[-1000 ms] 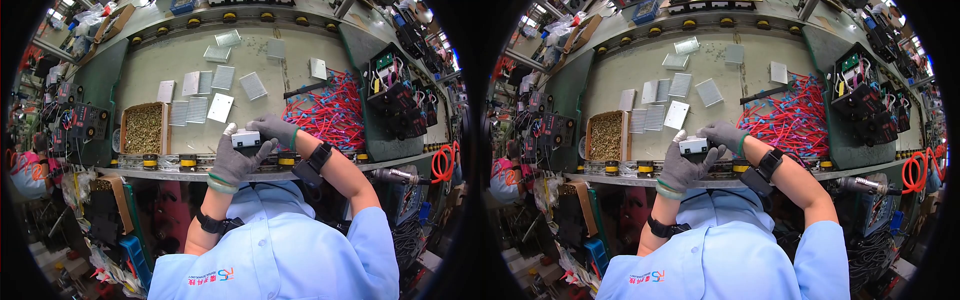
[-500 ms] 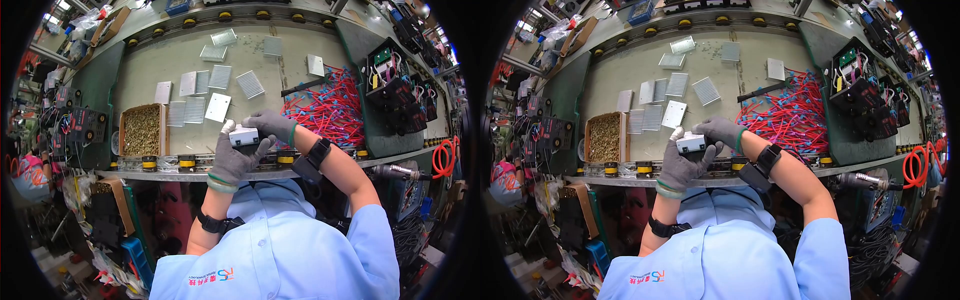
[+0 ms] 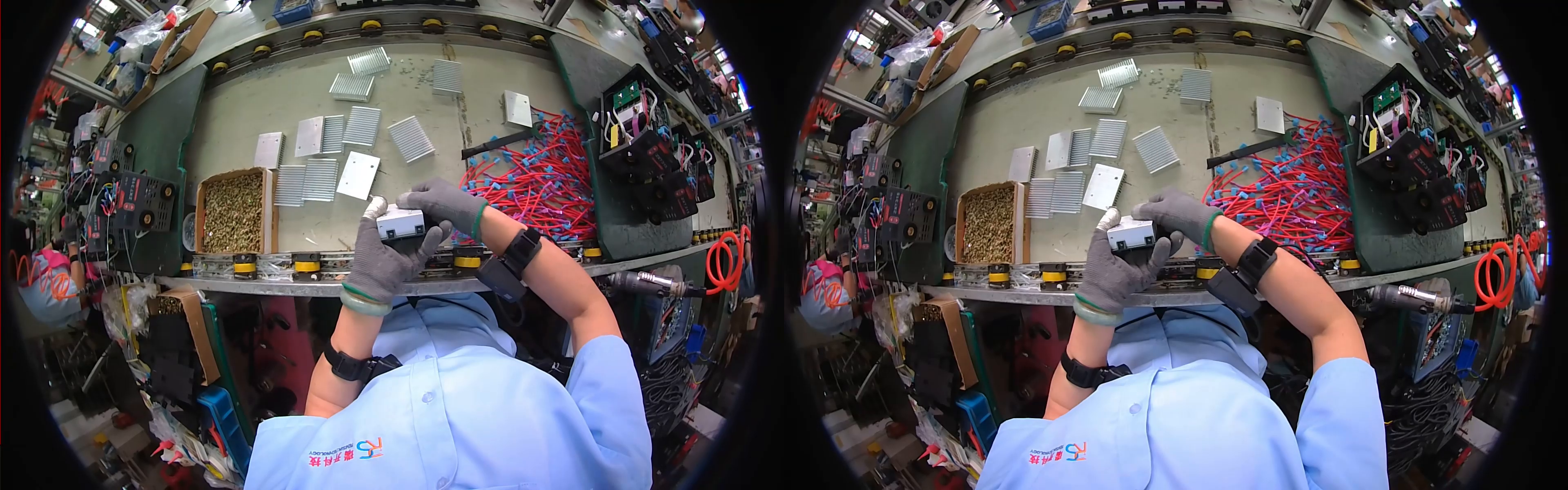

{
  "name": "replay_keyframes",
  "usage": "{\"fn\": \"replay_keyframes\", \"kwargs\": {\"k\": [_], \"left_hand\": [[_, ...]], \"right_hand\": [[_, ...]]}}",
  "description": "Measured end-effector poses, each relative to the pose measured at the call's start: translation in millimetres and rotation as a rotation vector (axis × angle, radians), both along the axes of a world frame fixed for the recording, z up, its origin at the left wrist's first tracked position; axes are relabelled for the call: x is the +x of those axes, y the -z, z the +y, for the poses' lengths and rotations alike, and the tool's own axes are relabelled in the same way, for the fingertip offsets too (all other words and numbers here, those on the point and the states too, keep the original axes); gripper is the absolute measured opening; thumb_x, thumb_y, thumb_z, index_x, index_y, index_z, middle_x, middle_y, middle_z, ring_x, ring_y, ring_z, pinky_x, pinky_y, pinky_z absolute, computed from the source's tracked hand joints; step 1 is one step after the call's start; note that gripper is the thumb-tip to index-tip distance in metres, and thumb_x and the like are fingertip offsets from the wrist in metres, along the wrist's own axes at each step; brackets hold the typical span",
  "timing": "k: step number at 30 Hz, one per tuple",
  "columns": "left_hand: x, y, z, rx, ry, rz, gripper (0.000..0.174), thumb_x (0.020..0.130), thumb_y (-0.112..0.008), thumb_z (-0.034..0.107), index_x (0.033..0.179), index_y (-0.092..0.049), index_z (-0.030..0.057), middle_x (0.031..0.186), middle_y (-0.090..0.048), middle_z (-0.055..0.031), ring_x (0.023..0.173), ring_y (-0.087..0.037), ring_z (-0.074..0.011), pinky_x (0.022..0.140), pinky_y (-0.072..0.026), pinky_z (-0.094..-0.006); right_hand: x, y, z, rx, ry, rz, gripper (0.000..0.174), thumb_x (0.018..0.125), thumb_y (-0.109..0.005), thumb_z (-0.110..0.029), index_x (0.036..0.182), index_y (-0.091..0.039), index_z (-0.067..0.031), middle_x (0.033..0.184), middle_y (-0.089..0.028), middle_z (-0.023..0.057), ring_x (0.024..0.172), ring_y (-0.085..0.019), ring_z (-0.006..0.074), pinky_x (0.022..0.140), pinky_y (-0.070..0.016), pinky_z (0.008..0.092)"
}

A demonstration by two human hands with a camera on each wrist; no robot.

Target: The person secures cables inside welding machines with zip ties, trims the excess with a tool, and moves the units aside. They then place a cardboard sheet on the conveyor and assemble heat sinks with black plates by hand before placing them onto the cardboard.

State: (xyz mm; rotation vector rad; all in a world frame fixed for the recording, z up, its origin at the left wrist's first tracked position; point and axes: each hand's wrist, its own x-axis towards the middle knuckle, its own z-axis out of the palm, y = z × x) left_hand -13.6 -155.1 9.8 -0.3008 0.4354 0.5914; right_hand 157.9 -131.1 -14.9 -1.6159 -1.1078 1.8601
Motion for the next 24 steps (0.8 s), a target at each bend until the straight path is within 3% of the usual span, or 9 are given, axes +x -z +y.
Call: {"fn": "replay_keyframes", "kwargs": {"k": [10, 13, 14, 16, 18, 19, 20, 22, 24], "left_hand": [[0.8, 9.2, -4.3, -0.029, 0.052, 0.012, 0.061, 0.092, -0.051, 0.043, 0.13, -0.043, -0.0028, 0.123, -0.051, -0.026, 0.111, -0.056, -0.0434, 0.083, -0.0599, -0.0422], [2.4, 14.9, -7.5, 0.07, 0.027, 0.074, 0.058, 0.092, -0.05, 0.044, 0.13, -0.045, 0.0006, 0.122, -0.056, -0.0229, 0.11, -0.059, -0.0412, 0.086, -0.0583, -0.0435], [5.5, 15.0, -10.0, 0.177, -0.03, 0.177, 0.057, 0.091, -0.05, 0.045, 0.131, -0.046, 0.0033, 0.124, -0.056, -0.0211, 0.11, -0.059, -0.0393, 0.09, -0.0556, -0.0468], [5.0, 8.6, -3.9, 0.32, 0.038, 0.111, 0.057, 0.092, -0.049, 0.045, 0.133, -0.045, 0.0061, 0.125, -0.055, -0.0182, 0.112, -0.059, -0.0354, 0.094, -0.0521, -0.0501], [11.4, -10.1, 9.2, 0.501, 0.024, 0.231, 0.06, 0.091, -0.048, 0.047, 0.136, -0.042, 0.0071, 0.127, -0.055, -0.0164, 0.114, -0.059, -0.033, 0.097, -0.0493, -0.0504], [16.0, -14.1, 17.9, 0.631, -0.062, 0.206, 0.062, 0.09, -0.051, 0.046, 0.139, -0.039, 0.0086, 0.129, -0.053, -0.0156, 0.115, -0.058, -0.0302, 0.101, -0.0461, -0.0504], [21.4, -18.4, 25.8, 0.724, -0.152, 0.342, 0.063, 0.089, -0.055, 0.044, 0.138, -0.041, 0.0066, 0.127, -0.055, -0.0144, 0.116, -0.058, -0.0283, 0.103, -0.0452, -0.0466], [18.2, -17.7, 45.7, 0.891, -0.142, 0.428, 0.061, 0.089, -0.058, 0.039, 0.135, -0.044, 0.0017, 0.126, -0.058, -0.0116, 0.116, -0.059, -0.0227, 0.102, -0.0465, -0.038], [24.2, -16.3, 66.0, 0.967, -0.176, 0.423, 0.059, 0.089, -0.059, 0.041, 0.132, -0.048, 0.0024, 0.12, -0.061, -0.0105, 0.111, -0.061, -0.0215, 0.097, -0.0487, -0.0366]], "right_hand": [[2.6, 0.7, -5.5, 0.0, -0.059, -0.083, 0.038, 0.088, -0.062, -0.038, 0.09, -0.067, -0.0004, 0.074, -0.063, 0.0037, 0.062, -0.056, 0.0107, 0.055, -0.0458, 0.0263], [3.8, -10.3, -6.9, -0.058, -0.091, -0.068, 0.038, 0.089, -0.06, -0.035, 0.098, -0.065, 0.0009, 0.079, -0.064, 0.0048, 0.065, -0.059, 0.0119, 0.058, -0.0497, 0.0292], [7.5, 15.0, -5.4, 0.011, -0.08, -0.065, 0.038, 0.088, -0.062, -0.033, 0.102, -0.064, 0.0021, 0.085, -0.064, 0.0068, 0.076, -0.062, 0.0139, 0.067, -0.0516, 0.0299], [4.0, 4.7, -5.1, 0.124, 0.046, -0.029, 0.044, 0.086, -0.066, -0.032, 0.11, -0.063, 0.0048, 0.096, -0.064, 0.011, 0.092, -0.061, 0.0165, 0.081, -0.0512, 0.0307], [2.2, -4.2, 3.3, 0.468, 0.203, -0.303, 0.058, 0.084, -0.07, -0.031, 0.125, -0.054, 0.0066, 0.109, -0.061, 0.0145, 0.104, -0.059, 0.0182, 0.093, -0.0473, 0.0311], [3.8, -17.8, 10.8, 0.355, 0.327, -0.17, 0.076, 0.081, -0.071, -0.038, 0.138, -0.043, 0.0032, 0.123, -0.056, 0.0185, 0.108, -0.058, 0.023, 0.094, -0.0466, 0.0324], [7.6, -31.9, 13.3, 0.44, 0.357, -0.139, 0.076, 0.084, -0.071, -0.037, 0.139, -0.041, 0.0051, 0.119, -0.059, 0.0156, 0.109, -0.057, 0.0193, 0.092, -0.047, 0.0313], [13.3, -44.1, 17.8, 0.365, 0.345, 0.293, 0.065, 0.088, -0.07, -0.033, 0.135, -0.045, 0.0055, 0.117, -0.06, 0.0108, 0.108, -0.056, 0.0153, 0.091, -0.0474, 0.03], [14.7, -74.0, 11.9, 0.41, 0.353, 0.348, 0.052, 0.09, -0.066, -0.024, 0.13, -0.05, 0.0054, 0.113, -0.061, 0.0065, 0.106, -0.058, 0.0132, 0.092, -0.0468, 0.0285]]}}
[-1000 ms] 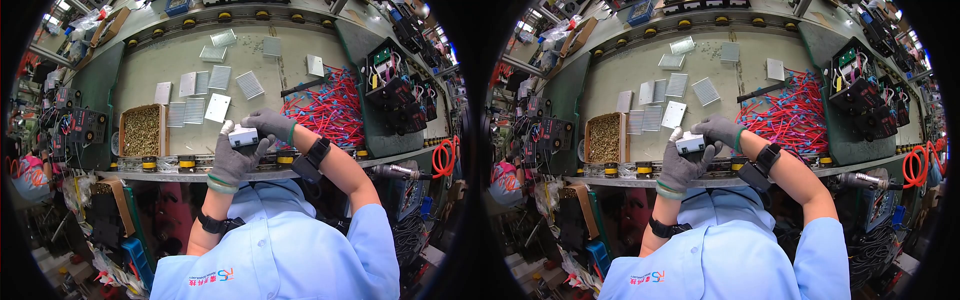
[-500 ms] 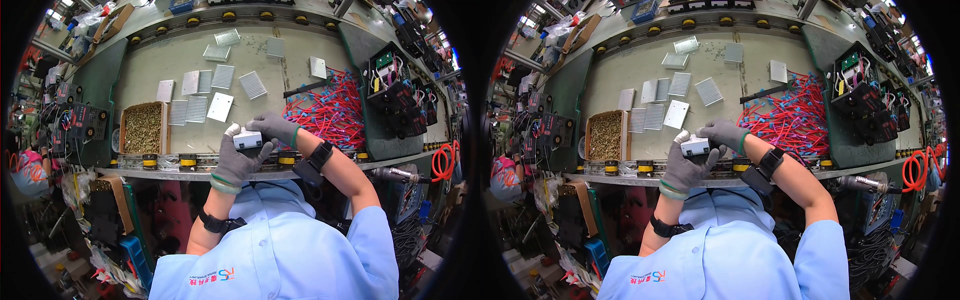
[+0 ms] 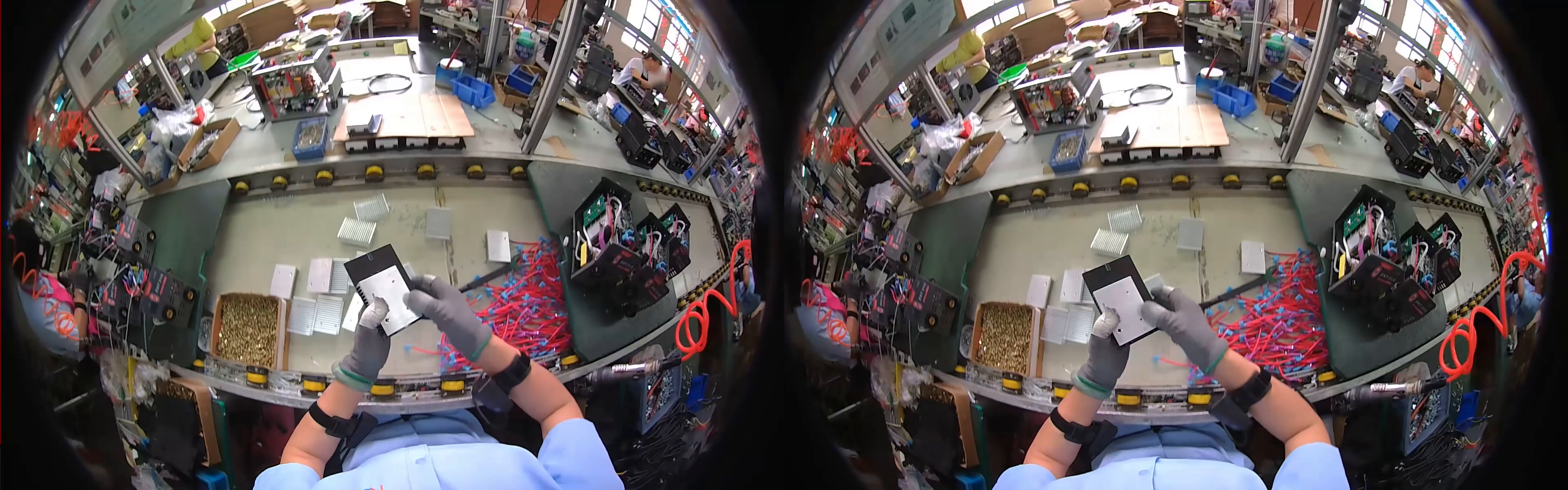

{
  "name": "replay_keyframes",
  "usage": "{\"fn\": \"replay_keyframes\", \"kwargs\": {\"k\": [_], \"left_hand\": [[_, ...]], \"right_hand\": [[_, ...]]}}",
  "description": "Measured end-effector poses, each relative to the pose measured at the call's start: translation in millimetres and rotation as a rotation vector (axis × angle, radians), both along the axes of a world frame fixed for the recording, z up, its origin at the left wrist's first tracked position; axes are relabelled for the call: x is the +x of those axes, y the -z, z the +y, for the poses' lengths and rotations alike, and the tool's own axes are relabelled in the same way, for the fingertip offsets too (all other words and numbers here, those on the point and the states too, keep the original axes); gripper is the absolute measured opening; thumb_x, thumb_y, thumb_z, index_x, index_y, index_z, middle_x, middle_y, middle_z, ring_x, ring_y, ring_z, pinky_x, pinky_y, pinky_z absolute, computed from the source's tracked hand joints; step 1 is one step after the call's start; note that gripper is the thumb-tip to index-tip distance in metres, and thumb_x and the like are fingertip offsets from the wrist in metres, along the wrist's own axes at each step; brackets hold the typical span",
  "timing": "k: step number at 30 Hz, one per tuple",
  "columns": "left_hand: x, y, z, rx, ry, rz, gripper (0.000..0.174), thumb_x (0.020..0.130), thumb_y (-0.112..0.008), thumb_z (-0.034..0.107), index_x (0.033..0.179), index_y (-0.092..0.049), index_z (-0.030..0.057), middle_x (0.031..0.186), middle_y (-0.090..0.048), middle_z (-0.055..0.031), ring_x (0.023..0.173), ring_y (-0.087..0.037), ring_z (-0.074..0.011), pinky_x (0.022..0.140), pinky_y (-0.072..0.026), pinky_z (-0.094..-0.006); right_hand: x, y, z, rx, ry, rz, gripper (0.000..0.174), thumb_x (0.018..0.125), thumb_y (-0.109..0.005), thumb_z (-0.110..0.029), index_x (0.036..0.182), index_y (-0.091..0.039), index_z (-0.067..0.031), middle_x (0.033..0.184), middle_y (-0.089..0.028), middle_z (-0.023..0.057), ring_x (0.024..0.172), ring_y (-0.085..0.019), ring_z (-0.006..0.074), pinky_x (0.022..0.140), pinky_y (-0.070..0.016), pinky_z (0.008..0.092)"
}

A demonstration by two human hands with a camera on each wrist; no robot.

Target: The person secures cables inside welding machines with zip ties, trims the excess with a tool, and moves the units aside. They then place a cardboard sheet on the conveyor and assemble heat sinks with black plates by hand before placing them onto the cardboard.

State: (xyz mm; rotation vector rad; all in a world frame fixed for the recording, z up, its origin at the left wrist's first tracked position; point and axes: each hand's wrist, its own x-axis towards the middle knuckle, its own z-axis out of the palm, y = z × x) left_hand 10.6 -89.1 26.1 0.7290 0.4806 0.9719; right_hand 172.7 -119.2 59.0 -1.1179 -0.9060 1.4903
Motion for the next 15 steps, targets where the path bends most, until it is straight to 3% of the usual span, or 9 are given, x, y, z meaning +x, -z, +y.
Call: {"fn": "replay_keyframes", "kwargs": {"k": [3, 6, 7, 8, 10, 12, 14, 15], "left_hand": [[10.1, -10.9, 28.7, 0.03, 0.147, 0.029, 0.059, 0.091, -0.055, 0.048, 0.131, -0.049, 0.005, 0.119, -0.063, -0.0089, 0.108, -0.062, -0.0202, 0.093, -0.0496, -0.0363], [34.3, -25.9, 50.9, -0.068, 0.036, 0.016, 0.054, 0.094, -0.05, 0.048, 0.132, -0.049, 0.0087, 0.117, -0.063, -0.0061, 0.107, -0.062, -0.0189, 0.093, -0.0484, -0.0364], [31.7, -12.5, 61.2, -0.134, 0.035, -0.08, 0.059, 0.096, -0.049, 0.05, 0.138, -0.042, 0.009, 0.132, -0.054, -0.0102, 0.116, -0.056, -0.0212, 0.094, -0.0473, -0.0387], [24.9, -0.5, 65.0, -0.128, 0.03, -0.084, 0.059, 0.096, -0.049, 0.05, 0.138, -0.042, 0.009, 0.132, -0.054, -0.0102, 0.116, -0.056, -0.0212, 0.094, -0.0473, -0.0387], [7.9, 7.9, 68.5, -0.2, -0.136, 0.255, 0.048, 0.097, -0.053, 0.038, 0.134, -0.047, 0.0073, 0.124, -0.058, -0.0097, 0.108, -0.06, -0.0202, 0.091, -0.0487, -0.0372], [-20.8, 30.4, 58.5, -0.187, -0.044, 0.394, 0.037, 0.098, -0.055, 0.027, 0.127, -0.052, 0.004, 0.113, -0.062, -0.0099, 0.098, -0.062, -0.0197, 0.086, -0.0509, -0.0363], [-42.8, 30.0, 39.8, -0.237, -0.028, 0.462, 0.031, 0.099, -0.052, 0.022, 0.121, -0.055, 0.0002, 0.103, -0.064, -0.0105, 0.093, -0.064, -0.0206, 0.083, -0.0527, -0.0359], [-51.7, 26.1, 34.1, -0.261, -0.072, 0.494, 0.03, 0.099, -0.051, 0.02, 0.12, -0.056, -0.0012, 0.103, -0.063, -0.0111, 0.093, -0.064, -0.021, 0.083, -0.053, -0.0363]], "right_hand": [[7.5, -19.7, 10.3, -0.028, -0.003, 0.056, 0.046, 0.092, -0.063, -0.026, 0.127, -0.054, 0.0017, 0.107, -0.063, 0.0042, 0.093, -0.06, 0.009, 0.08, -0.0493, 0.0251], [26.7, -7.9, 51.1, -0.101, 0.074, 0.06, 0.034, 0.092, -0.064, -0.027, 0.115, -0.061, -0.0033, 0.089, -0.063, -0.0007, 0.068, -0.056, 0.004, 0.063, -0.0485, 0.0195], [35.5, -10.0, 73.5, -0.055, 0.099, -0.009, 0.033, 0.092, -0.064, -0.028, 0.113, -0.062, -0.003, 0.086, -0.063, -0.0005, 0.066, -0.056, 0.0044, 0.061, -0.0481, 0.0199], [47.2, -15.6, 101.4, -0.008, 0.126, -0.078, 0.032, 0.092, -0.065, -0.028, 0.111, -0.062, -0.0028, 0.084, -0.063, -0.0004, 0.064, -0.055, 0.0048, 0.058, -0.0476, 0.0204], [71.7, -22.6, 172.6, 0.081, 0.213, -0.138, 0.03, 0.09, -0.066, -0.027, 0.107, -0.063, -0.0022, 0.085, -0.063, 0.0004, 0.064, -0.056, 0.0056, 0.059, -0.047, 0.0207], [96.6, -20.8, 252.1, 0.035, 0.351, -0.233, 0.038, 0.087, -0.07, -0.028, 0.11, -0.062, 0.0012, 0.085, -0.065, 0.004, 0.066, -0.058, 0.0086, 0.06, -0.0486, 0.0232], [119.0, 1.8, 338.5, 0.011, 0.629, -0.553, 0.048, 0.084, -0.073, -0.029, 0.113, -0.06, 0.0058, 0.087, -0.067, 0.0107, 0.067, -0.062, 0.0153, 0.057, -0.0506, 0.0284], [127.6, 9.2, 372.9, -0.041, 0.662, -0.541, 0.052, 0.083, -0.074, -0.029, 0.116, -0.058, 0.0077, 0.093, -0.068, 0.0152, 0.073, -0.065, 0.0198, 0.062, -0.0521, 0.0316]]}}
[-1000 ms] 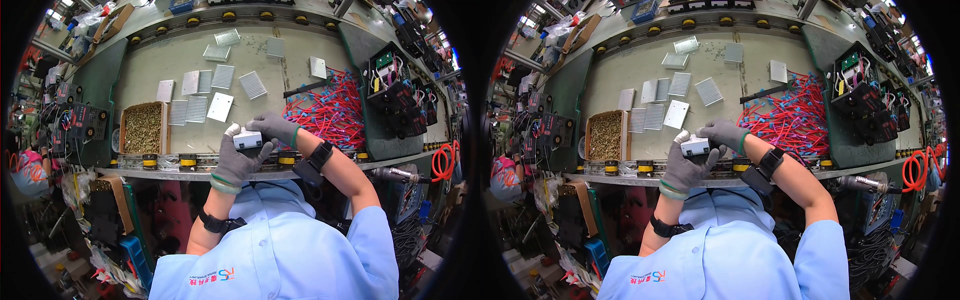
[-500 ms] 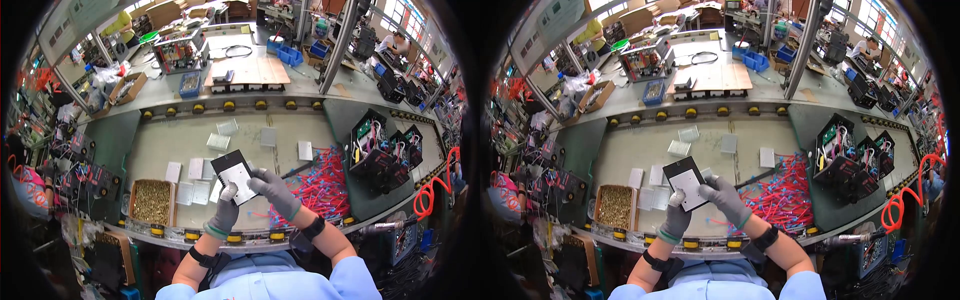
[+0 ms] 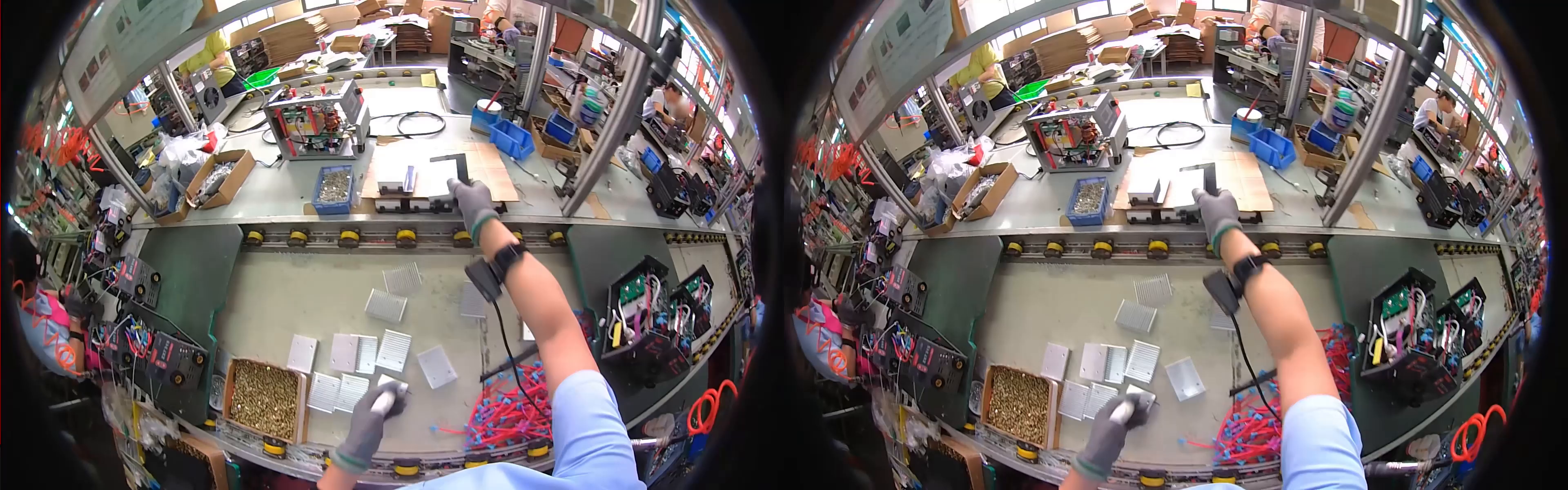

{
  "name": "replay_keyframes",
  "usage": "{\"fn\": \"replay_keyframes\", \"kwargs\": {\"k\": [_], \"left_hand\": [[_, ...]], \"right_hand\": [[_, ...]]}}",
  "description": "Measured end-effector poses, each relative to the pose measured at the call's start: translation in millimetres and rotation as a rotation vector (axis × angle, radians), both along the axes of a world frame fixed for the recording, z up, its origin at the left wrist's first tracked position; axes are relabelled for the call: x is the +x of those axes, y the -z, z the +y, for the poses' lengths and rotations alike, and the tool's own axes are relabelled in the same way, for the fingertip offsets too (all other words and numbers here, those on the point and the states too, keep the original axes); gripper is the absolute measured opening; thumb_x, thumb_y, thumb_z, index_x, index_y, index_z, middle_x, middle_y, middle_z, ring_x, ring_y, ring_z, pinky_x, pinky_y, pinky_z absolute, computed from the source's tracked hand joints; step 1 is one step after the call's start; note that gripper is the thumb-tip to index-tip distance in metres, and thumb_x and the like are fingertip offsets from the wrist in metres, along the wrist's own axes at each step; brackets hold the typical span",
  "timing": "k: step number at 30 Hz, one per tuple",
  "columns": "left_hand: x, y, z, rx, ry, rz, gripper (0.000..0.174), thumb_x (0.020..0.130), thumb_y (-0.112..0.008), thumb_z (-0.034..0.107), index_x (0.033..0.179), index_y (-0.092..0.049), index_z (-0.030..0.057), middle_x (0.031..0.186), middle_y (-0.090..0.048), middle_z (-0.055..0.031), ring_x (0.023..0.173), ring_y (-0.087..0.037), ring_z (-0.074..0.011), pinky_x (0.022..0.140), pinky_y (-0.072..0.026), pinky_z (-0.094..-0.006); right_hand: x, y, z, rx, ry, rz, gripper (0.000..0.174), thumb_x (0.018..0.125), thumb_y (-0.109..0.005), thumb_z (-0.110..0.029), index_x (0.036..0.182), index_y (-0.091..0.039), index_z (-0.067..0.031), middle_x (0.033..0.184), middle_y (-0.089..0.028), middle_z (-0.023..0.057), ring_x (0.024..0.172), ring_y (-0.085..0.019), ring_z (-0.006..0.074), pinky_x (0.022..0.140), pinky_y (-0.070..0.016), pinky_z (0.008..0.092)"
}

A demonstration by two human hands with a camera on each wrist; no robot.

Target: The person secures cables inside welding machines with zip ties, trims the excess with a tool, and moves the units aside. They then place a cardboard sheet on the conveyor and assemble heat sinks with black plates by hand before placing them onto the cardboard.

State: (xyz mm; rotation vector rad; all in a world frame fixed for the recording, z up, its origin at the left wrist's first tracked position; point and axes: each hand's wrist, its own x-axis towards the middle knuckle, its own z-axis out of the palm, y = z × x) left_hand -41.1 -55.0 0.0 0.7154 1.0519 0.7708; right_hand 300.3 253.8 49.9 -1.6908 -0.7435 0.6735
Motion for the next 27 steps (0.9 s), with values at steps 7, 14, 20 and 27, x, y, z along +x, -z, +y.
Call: {"fn": "replay_keyframes", "kwargs": {"k": [7, 14, 20, 27], "left_hand": [[-46.5, 13.7, -28.5, -0.182, -0.209, -0.008, 0.023, 0.098, -0.053, 0.02, 0.112, -0.062, 0.0042, 0.095, -0.065, -0.0049, 0.083, -0.063, -0.0143, 0.074, -0.0537, -0.0293], [-33.4, 0.0, -20.2, -0.224, -0.152, -0.039, 0.031, 0.097, -0.056, 0.028, 0.117, -0.061, 0.005, 0.104, -0.065, -0.0068, 0.091, -0.063, -0.0171, 0.083, -0.0525, -0.0326], [-43.6, 18.0, -22.4, -0.273, -0.219, -0.11, 0.027, 0.097, -0.048, 0.01, 0.12, -0.058, -0.0011, 0.104, -0.064, -0.0117, 0.095, -0.064, -0.0219, 0.088, -0.0531, -0.0378], [-37.9, 5.7, -20.1, -0.275, -0.215, -0.009, 0.032, 0.094, -0.053, 0.021, 0.116, -0.056, -0.0031, 0.101, -0.061, -0.0099, 0.094, -0.061, -0.0206, 0.086, -0.0509, -0.0375]], "right_hand": [[2.3, 32.7, 91.9, -0.123, 0.066, 0.026, 0.031, 0.081, -0.074, -0.025, 0.096, -0.064, 0.001, 0.083, -0.065, 0.0074, 0.062, -0.06, 0.0166, 0.051, -0.0487, 0.0292], [1.0, 17.1, 83.6, -0.306, -0.031, 0.039, 0.038, 0.083, -0.072, -0.034, 0.101, -0.066, -0.001, 0.089, -0.068, 0.0077, 0.062, -0.066, 0.018, 0.043, -0.0447, 0.028], [4.6, 17.8, 75.2, -0.162, -0.041, 0.222, 0.037, 0.083, -0.073, -0.034, 0.099, -0.067, -0.0003, 0.086, -0.068, 0.008, 0.059, -0.065, 0.0176, 0.043, -0.0452, 0.028], [8.7, 23.3, 85.6, -0.381, -0.137, -0.337, 0.058, 0.086, -0.062, -0.053, 0.104, -0.069, 0.0017, 0.094, -0.072, 0.019, 0.069, -0.07, 0.0296, 0.066, -0.0547, 0.0392]]}}
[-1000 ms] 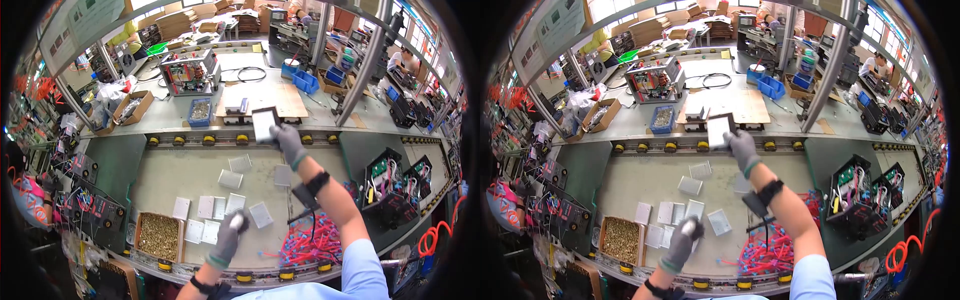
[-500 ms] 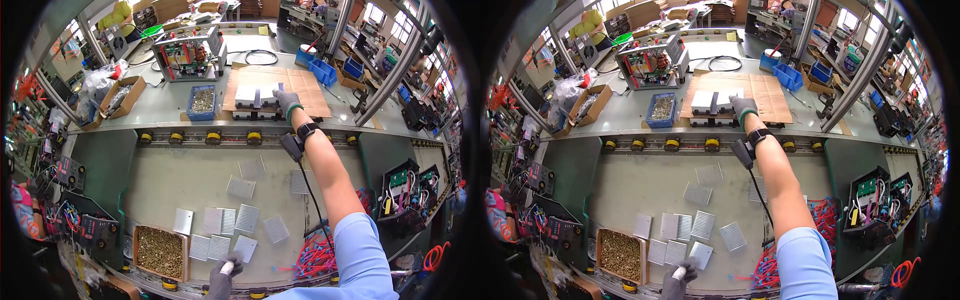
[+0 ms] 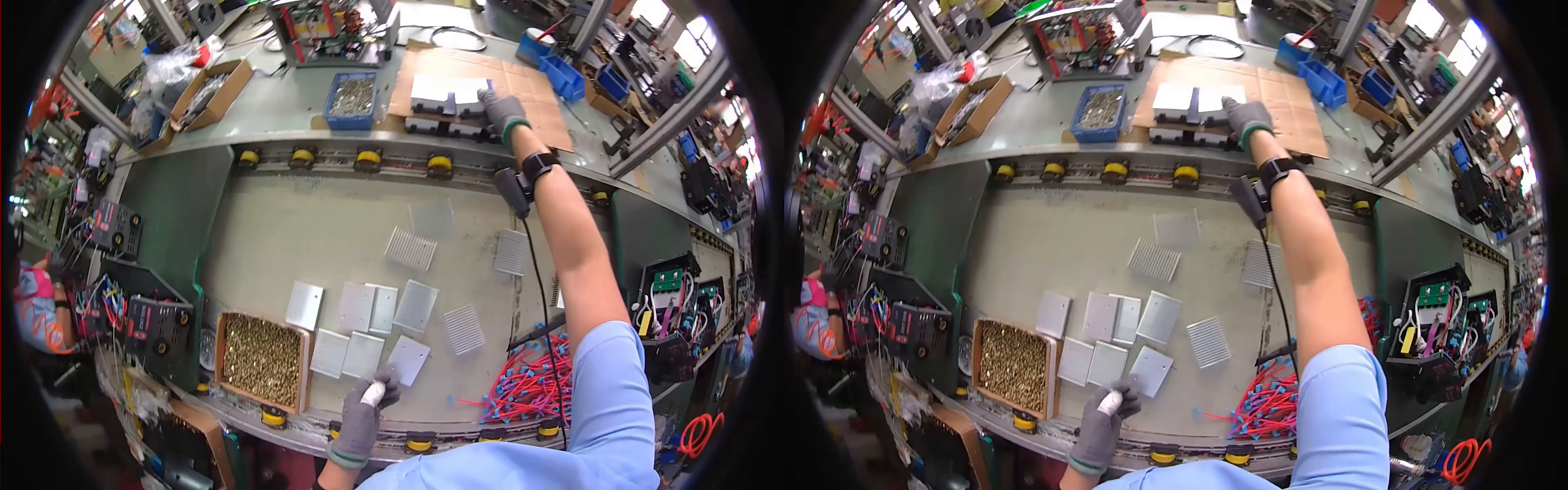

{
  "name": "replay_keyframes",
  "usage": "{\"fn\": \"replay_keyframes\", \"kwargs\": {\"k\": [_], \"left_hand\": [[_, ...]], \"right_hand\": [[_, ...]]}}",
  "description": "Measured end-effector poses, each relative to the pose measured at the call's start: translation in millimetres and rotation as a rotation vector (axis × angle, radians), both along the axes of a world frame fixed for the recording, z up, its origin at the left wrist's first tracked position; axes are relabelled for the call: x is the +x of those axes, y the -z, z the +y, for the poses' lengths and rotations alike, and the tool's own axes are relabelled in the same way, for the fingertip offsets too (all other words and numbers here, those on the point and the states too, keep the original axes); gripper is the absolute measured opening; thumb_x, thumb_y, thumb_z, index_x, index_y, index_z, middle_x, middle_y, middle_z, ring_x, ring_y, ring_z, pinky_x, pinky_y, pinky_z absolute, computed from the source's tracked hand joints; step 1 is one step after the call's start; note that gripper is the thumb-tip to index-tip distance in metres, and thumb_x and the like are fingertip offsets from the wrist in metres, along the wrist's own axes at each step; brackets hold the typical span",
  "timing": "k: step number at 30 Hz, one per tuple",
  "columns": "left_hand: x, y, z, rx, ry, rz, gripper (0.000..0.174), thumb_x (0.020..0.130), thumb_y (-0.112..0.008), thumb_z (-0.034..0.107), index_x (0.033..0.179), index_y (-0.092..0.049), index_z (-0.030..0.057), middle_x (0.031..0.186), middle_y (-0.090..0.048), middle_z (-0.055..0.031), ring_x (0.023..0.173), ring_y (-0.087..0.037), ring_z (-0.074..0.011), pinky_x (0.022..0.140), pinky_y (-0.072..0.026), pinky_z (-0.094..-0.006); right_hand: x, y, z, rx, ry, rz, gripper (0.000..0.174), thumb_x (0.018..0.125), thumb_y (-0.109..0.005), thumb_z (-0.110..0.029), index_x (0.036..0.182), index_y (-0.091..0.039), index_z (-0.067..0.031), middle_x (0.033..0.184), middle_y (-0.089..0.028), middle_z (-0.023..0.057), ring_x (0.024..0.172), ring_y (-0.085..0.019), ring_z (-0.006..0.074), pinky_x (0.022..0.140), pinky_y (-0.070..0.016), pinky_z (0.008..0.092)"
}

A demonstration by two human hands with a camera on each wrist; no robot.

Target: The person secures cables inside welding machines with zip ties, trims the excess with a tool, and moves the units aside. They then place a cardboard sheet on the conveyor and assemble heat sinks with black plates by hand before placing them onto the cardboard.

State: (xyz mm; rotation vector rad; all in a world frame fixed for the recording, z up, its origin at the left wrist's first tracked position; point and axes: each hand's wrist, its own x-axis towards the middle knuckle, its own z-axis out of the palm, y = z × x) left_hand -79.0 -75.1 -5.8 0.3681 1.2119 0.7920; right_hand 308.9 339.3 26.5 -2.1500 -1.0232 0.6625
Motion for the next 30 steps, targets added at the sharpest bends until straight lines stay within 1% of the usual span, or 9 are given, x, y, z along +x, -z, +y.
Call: {"fn": "replay_keyframes", "kwargs": {"k": [2, 6, 11, 13, 15, 17, 22, 25, 30], "left_hand": [[-0.5, -3.0, 0.3, 0.039, 0.031, -0.007, 0.033, 0.094, -0.053, 0.022, 0.116, -0.057, -0.0031, 0.101, -0.061, -0.0098, 0.095, -0.061, -0.0204, 0.087, -0.0506, -0.0368], [-4.8, -3.8, -7.5, 0.052, 0.011, -0.02, 0.028, 0.096, -0.051, 0.016, 0.116, -0.058, -0.0028, 0.103, -0.062, -0.0093, 0.094, -0.062, -0.0189, 0.087, -0.0508, -0.0339], [-15.3, -4.2, -21.5, 0.084, 0.045, 0.019, 0.028, 0.097, -0.05, 0.014, 0.119, -0.058, -0.001, 0.104, -0.064, -0.01, 0.094, -0.063, -0.0192, 0.088, -0.0511, -0.0335], [-19.2, -3.5, -28.1, 0.078, 0.037, 0.004, 0.028, 0.097, -0.05, 0.014, 0.119, -0.058, -0.001, 0.104, -0.064, -0.01, 0.094, -0.063, -0.0195, 0.088, -0.0512, -0.0337], [-21.3, -2.4, -35.2, 0.086, 0.016, -0.007, 0.028, 0.097, -0.051, 0.014, 0.119, -0.058, -0.0007, 0.104, -0.064, -0.0103, 0.096, -0.063, -0.0203, 0.089, -0.0513, -0.0343], [-19.9, -3.1, -39.9, 0.077, 0.04, -0.014, 0.028, 0.097, -0.051, 0.014, 0.119, -0.058, -0.0007, 0.104, -0.064, -0.0102, 0.096, -0.063, -0.0202, 0.089, -0.0513, -0.0343], [-15.1, -11.8, -58.8, 0.128, 0.11, -0.035, 0.028, 0.097, -0.052, 0.016, 0.119, -0.058, -0.0007, 0.106, -0.064, -0.0104, 0.096, -0.063, -0.0197, 0.089, -0.0511, -0.034], [-19.3, -15.4, -73.9, 0.14, 0.1, -0.026, 0.028, 0.097, -0.053, 0.017, 0.119, -0.058, -0.0008, 0.106, -0.064, -0.0104, 0.096, -0.063, -0.0192, 0.089, -0.0511, -0.0337], [-8.3, -24.4, -89.0, 0.1, 0.122, -0.21, 0.04, 0.099, -0.054, 0.029, 0.127, -0.054, 0.0, 0.11, -0.064, -0.0114, 0.098, -0.063, -0.0198, 0.089, -0.0511, -0.0353]], "right_hand": [[2.6, 0.6, 7.4, -0.107, -0.118, -0.516, 0.071, 0.09, -0.047, -0.062, 0.109, -0.068, 0.0022, 0.105, -0.068, 0.025, 0.097, -0.068, 0.0369, 0.085, -0.0519, 0.042], [10.1, -4.0, -4.8, -0.211, -0.151, -0.584, 0.076, 0.093, -0.034, -0.063, 0.11, -0.067, 0.0027, 0.112, -0.065, 0.0268, 0.11, -0.061, 0.0407, 0.093, -0.0473, 0.0444], [-0.7, -11.1, -84.6, 0.227, -0.064, -0.398, 0.053, 0.095, -0.043, -0.052, 0.101, -0.068, -0.0064, 0.1, -0.068, 0.0235, 0.1, -0.064, 0.0397, 0.087, -0.0483, 0.047], [2.0, 19.9, -136.8, 0.244, -0.314, -0.673, 0.044, 0.089, -0.056, -0.051, 0.098, -0.067, -0.0091, 0.093, -0.068, 0.0222, 0.092, -0.065, 0.0397, 0.082, -0.0501, 0.0469], [-17.0, 41.3, -191.2, -0.305, -0.317, -0.665, 0.07, 0.075, -0.068, -0.053, 0.132, -0.054, -0.0154, 0.132, -0.051, 0.0242, 0.12, -0.054, 0.0382, 0.099, -0.0454, 0.0442], [-40.5, 50.6, -237.5, -0.611, -0.462, -0.594, 0.08, 0.071, -0.071, -0.044, 0.141, -0.045, -0.0157, 0.14, -0.042, 0.0238, 0.124, -0.05, 0.0395, 0.102, -0.0442, 0.0467], [-43.0, 58.8, -270.7, -0.421, -0.488, -0.566, 0.079, 0.067, -0.074, -0.029, 0.139, -0.046, -0.01, 0.132, -0.05, 0.0228, 0.118, -0.054, 0.0368, 0.1, -0.0457, 0.0427], [-58.7, 32.7, -291.3, 0.055, -0.381, 0.323, 0.072, 0.073, -0.068, -0.019, 0.138, -0.043, 0.0007, 0.121, -0.058, 0.018, 0.11, -0.061, 0.025, 0.092, -0.0496, 0.0355], [-148.0, -35.5, -370.2, 0.191, -0.673, 1.428, 0.076, 0.077, -0.068, -0.031, 0.141, -0.039, -0.0032, 0.124, -0.056, 0.0191, 0.112, -0.06, 0.0273, 0.096, -0.0498, 0.0388]]}}
